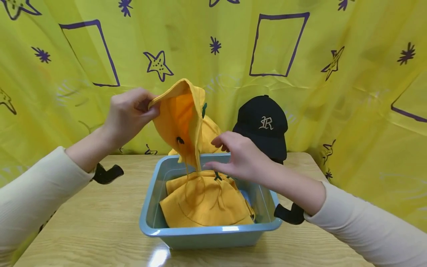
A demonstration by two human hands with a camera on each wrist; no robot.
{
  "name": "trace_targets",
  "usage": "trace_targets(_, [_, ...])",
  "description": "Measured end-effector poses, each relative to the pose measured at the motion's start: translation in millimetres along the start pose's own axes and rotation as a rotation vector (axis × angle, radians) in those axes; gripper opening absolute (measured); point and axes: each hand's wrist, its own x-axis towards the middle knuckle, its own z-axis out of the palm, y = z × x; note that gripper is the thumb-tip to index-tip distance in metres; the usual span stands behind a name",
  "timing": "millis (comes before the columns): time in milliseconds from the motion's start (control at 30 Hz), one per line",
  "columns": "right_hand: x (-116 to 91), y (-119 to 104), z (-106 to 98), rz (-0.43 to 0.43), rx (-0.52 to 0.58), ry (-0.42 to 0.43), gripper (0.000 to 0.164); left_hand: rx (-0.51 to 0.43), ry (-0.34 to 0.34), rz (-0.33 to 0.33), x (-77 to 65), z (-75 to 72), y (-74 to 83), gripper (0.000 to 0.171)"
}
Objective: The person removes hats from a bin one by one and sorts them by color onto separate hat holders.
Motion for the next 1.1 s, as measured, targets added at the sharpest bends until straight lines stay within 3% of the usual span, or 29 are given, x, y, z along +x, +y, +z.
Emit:
trace_targets(133, [2, -11, 7, 0.057, -0.027, 0.017, 0.061, -0.006, 0.027, 0.000, 3.0, 0.5, 1.0, 0.009])
trace_targets(367, [9, -15, 9, 0.107, -0.126, 0.121, 0.018, -0.025, 0.117, 0.012, 4.4, -3.8, -0.4, 0.009])
trace_targets(467, [13, -13, 4, 0.110, -0.155, 0.160, 0.013, -0.027, 0.186, 0.011, 4.7, -9.7, -2.4, 0.012])
trace_targets(600, [20, -3, -5, 0.129, -0.202, 0.196, 0.012, -0.062, 0.259, 0.020, 3.0, -17.3, -3.8, 0.017])
trace_targets(767, [29, 19, -15, 0.149, -0.254, 0.260, 0.014, -0.072, 0.282, 0.053, -3.5, -24.9, -7.9, 0.020])
trace_targets(967, [36, 37, -25, 0.226, -0.202, 0.338, 0.007, -0.081, 0.313, 0.051, -12.0, -29.3, -13.8, 0.021])
trace_targets(1100, [43, 43, -28, 0.180, -0.234, 0.443, 0.006, -0.082, 0.341, 0.048, -14.6, -29.4, -14.9, 0.019])
